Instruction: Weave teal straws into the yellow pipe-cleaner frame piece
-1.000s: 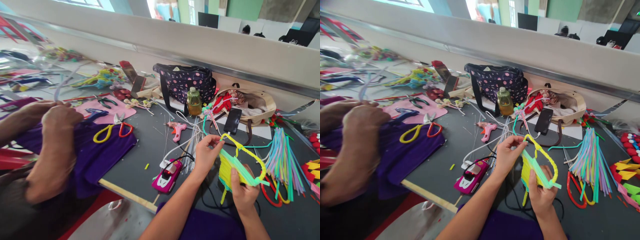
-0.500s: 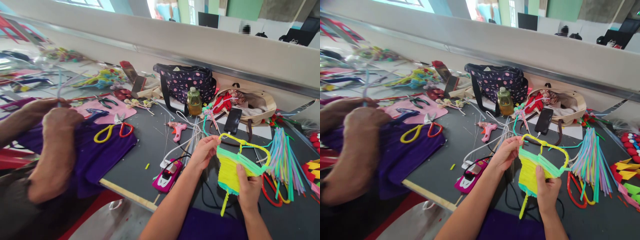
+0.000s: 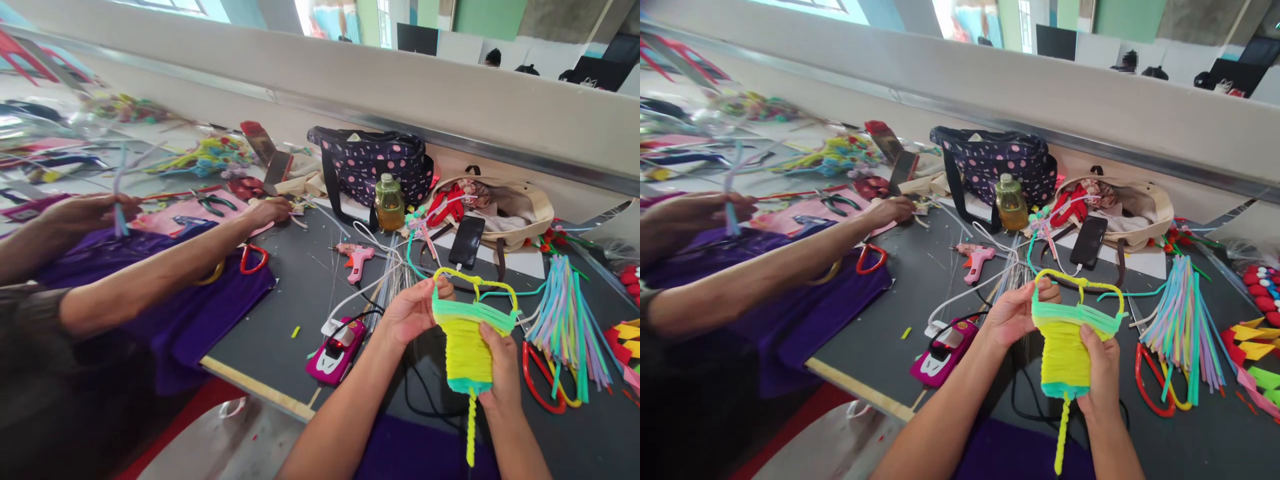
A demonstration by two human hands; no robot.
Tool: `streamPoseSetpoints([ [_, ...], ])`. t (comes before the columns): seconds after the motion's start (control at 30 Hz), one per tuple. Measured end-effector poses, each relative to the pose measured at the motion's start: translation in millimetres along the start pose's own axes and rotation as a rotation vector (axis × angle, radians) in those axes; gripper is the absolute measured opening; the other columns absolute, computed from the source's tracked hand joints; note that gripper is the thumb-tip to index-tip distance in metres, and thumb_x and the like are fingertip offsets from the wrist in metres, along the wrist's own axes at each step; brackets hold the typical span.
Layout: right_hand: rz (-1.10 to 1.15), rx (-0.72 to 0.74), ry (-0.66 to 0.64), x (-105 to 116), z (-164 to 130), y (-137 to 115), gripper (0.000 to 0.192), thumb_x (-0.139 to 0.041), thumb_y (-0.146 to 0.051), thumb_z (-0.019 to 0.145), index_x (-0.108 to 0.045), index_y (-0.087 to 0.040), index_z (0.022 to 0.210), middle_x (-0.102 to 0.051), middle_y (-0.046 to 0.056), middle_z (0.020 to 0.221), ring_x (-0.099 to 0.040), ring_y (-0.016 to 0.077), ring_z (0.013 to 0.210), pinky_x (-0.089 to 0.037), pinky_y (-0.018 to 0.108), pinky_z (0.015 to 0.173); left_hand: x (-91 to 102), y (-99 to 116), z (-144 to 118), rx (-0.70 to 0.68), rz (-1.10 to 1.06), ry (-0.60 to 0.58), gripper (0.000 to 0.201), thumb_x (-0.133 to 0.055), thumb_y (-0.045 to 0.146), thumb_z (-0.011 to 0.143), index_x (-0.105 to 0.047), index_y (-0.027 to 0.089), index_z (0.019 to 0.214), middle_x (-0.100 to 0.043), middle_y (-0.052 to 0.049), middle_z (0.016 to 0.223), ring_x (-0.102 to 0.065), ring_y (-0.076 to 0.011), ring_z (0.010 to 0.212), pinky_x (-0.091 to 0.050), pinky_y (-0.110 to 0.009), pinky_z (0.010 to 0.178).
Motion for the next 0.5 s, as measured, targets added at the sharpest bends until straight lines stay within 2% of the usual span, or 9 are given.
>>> streamPoseSetpoints([
  [0.13,0.035,-0.045,-0.010,1,3,1,0.034,-0.077,-0.041,0.060,-0.072,-0.013,0.078,-0.073,0.009,0.076,-0.069,0.0243,0.063,-0.056,0.033,0.057,-3.2,-3,1,-0.032,-0.034,-0.007,0.033,-0.082,0.026,0.061,-0.054,0.015,0.074,-0.039,0.004,0.065,-0.042,-0.0090,0.057,-0.036,-0.022,0.055],
  [0.23,0.042,0.000,0.023,1,3,-1,0.032,-0.077,-0.040,0.061,-0.072,-0.014,0.079,-0.073,0.009,0.078,-0.069,0.0247,0.064,-0.056,0.034,0.057,0.5,-6,6,-0.079,-0.046,0.081,0.030,-0.081,0.027,0.064,-0.061,0.014,0.080,-0.050,0.002,0.068,-0.049,-0.0089,0.060,-0.040,-0.021,0.058],
  [0.33,0.062,0.069,0.088,0,2,-3,0.031,-0.077,-0.039,0.064,-0.072,-0.014,0.083,-0.074,0.008,0.081,-0.070,0.0244,0.068,-0.057,0.035,0.063,5.9,-12,12,-0.086,-0.029,0.183,0.034,-0.075,0.039,0.072,-0.066,0.013,0.092,-0.061,-0.002,0.076,-0.057,-0.0111,0.067,-0.045,-0.022,0.065],
  [0.43,0.059,0.107,0.139,1,3,-4,0.034,-0.076,-0.039,0.066,-0.071,-0.013,0.087,-0.074,0.009,0.084,-0.070,0.0248,0.070,-0.057,0.037,0.067,6.3,-24,15,-0.062,0.097,0.201,0.045,-0.067,0.054,0.074,-0.068,0.014,0.094,-0.067,-0.005,0.080,-0.062,-0.0141,0.069,-0.047,-0.024,0.065],
  [0.5,0.045,0.140,0.155,3,6,-3,0.036,-0.076,-0.040,0.066,-0.070,-0.013,0.090,-0.073,0.010,0.087,-0.070,0.0255,0.073,-0.056,0.038,0.069,3.7,-33,15,-0.067,0.258,0.188,0.048,-0.070,0.055,0.072,-0.069,0.014,0.096,-0.070,-0.007,0.085,-0.064,-0.0162,0.073,-0.048,-0.025,0.068],
])
Point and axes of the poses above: each hand's wrist, its own z-axis towards the middle knuckle, its own x-axis out of the back of the hand, y = z × x, the point moved 2 cm from there along z, towards the middle knuckle
